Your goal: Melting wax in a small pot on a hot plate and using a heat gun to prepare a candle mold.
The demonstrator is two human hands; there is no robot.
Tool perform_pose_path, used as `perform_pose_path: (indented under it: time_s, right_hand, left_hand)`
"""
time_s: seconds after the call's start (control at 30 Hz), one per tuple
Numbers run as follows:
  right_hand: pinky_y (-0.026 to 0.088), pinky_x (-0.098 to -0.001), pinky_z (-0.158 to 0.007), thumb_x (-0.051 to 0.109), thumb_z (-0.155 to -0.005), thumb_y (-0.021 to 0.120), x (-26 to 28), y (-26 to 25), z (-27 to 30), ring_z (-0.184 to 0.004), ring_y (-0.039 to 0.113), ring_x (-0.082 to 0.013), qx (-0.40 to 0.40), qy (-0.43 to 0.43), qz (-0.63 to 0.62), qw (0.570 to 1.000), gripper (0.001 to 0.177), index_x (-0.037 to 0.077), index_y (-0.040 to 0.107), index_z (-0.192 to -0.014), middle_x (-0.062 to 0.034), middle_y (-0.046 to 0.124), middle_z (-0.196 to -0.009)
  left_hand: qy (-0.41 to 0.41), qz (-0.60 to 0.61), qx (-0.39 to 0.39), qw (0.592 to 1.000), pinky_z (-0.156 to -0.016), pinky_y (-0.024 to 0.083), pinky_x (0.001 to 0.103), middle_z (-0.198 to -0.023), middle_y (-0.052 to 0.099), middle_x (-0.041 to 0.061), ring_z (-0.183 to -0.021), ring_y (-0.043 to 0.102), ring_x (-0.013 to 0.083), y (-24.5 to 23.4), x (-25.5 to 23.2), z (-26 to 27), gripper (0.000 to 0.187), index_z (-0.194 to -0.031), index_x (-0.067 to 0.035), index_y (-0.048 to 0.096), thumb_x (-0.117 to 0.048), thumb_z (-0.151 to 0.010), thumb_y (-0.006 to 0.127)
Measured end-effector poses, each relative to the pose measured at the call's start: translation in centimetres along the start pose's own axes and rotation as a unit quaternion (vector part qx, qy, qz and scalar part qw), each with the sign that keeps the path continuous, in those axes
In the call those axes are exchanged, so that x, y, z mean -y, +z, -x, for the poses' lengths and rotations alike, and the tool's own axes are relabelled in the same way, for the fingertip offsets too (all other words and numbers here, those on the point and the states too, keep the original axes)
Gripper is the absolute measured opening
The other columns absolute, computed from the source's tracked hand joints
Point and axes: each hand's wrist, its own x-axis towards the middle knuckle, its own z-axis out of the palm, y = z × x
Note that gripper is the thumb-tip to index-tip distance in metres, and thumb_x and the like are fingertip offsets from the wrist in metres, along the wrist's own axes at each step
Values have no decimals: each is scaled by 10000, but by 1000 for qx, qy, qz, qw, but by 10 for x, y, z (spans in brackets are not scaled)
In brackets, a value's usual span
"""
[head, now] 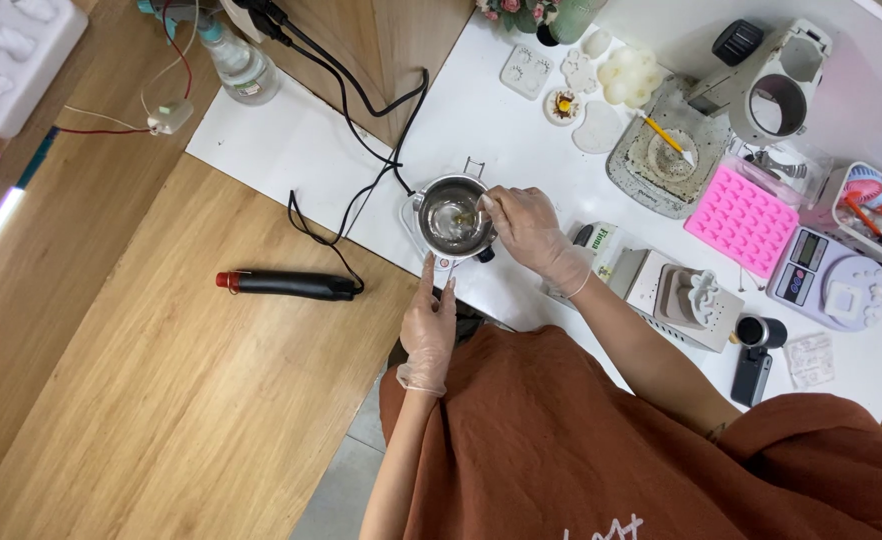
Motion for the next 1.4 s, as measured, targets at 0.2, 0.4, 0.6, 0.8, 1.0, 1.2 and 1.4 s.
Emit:
perform_pose_path:
  time_s: [0.2,0.4,0.6,0.8,1.0,1.2,1.4]
  right_hand:
    - [501,-425,-785,245,-1111,439,0,-4,0,-710,691,-223,6,12,6,1000,262,86,632,-1034,-46,728,-798]
    - [537,-384,-692,240,-1123,406,1,4,-3,-647,693,-205,3,44,-47,998,289,80,626,-1025,-49,722,-770]
    - [548,-392,-688,250,-1125,415,4,9,-7,-629,683,-216,-15,42,-52,998,299,83,637,-1013,-59,711,-762]
    - [509,-422,-698,240,-1115,433,5,10,-9,-628,666,-225,-20,8,-3,1000,280,88,639,-999,-40,706,-746]
    - [493,-436,-729,231,-1123,430,8,3,-7,-662,643,-243,-45,-3,13,999,273,84,623,-1000,-47,677,-738]
    - [497,-450,-718,247,-1112,448,7,2,-8,-651,645,-272,4,38,35,999,278,71,632,-999,-75,690,-748]
    - [555,-427,-745,266,-1110,425,9,-3,-15,-728,708,-277,41,102,-49,993,324,61,665,-1033,-106,731,-804]
  left_hand:
    - [-7,10,4,1000,-451,467,368,-530,535,22,-437,511,169,-1,-3,0,595,-1530,-329,472,-339,-969,669]
    - [-16,12,6,1000,-455,473,361,-525,532,22,-438,497,146,3,-1,0,590,-1526,-331,479,-344,-970,674]
    - [-3,10,-3,1000,-457,475,358,-539,540,18,-448,511,151,1,0,0,594,-1526,-323,480,-345,-965,674]
    - [1,12,0,1000,-461,482,358,-548,549,13,-463,538,157,3,3,0,595,-1531,-307,465,-344,-970,660]
    - [-11,14,7,1000,-472,471,375,-550,538,40,-466,522,183,2,1,1,595,-1537,-321,464,-339,-976,661]
    - [-7,10,5,1000,-471,471,380,-551,538,39,-461,521,190,1,-2,1,607,-1539,-314,460,-341,-968,664]
    - [-21,1,21,1000,-473,475,388,-548,546,39,-462,535,195,0,-3,1,610,-1540,-328,447,-346,-969,661]
